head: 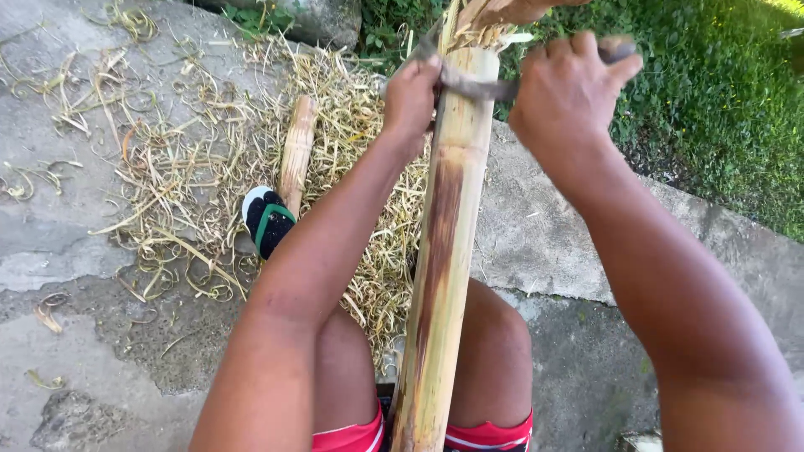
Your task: The recorder is stripping the outer layer and knots from a bamboo pole using a curved blade.
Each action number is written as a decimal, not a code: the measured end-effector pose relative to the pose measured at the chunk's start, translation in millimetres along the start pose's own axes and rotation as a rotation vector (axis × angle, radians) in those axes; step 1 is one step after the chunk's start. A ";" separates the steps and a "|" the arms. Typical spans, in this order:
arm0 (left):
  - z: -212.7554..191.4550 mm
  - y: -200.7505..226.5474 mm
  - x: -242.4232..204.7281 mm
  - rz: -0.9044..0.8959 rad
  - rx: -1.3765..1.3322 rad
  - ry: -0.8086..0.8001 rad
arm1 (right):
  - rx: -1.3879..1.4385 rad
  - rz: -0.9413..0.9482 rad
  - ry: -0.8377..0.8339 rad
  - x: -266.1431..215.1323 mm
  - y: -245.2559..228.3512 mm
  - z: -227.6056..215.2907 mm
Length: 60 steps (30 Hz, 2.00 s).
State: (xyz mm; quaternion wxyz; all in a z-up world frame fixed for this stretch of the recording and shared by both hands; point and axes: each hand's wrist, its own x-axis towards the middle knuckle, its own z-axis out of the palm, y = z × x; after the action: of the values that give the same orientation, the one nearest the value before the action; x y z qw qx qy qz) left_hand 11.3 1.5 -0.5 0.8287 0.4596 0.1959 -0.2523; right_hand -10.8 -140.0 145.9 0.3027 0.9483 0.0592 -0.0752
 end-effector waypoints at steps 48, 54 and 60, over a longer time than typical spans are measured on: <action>12.9 15.8 51.8 0.259 0.303 0.190 | 0.341 0.136 0.015 35.7 9.3 40.8; -4.7 17.2 -57.6 0.189 0.423 0.103 | 0.470 0.010 -0.043 -34.3 2.2 38.0; -17.9 -8.5 -62.0 0.197 0.398 0.141 | 0.507 -0.046 0.139 -40.6 -0.6 48.9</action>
State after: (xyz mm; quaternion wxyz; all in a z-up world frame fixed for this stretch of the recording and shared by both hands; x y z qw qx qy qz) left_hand -44.9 27.8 19.4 0.7265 0.6476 0.1538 -0.1709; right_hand -56.1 -170.8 113.5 0.0486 0.9951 0.0806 -0.0290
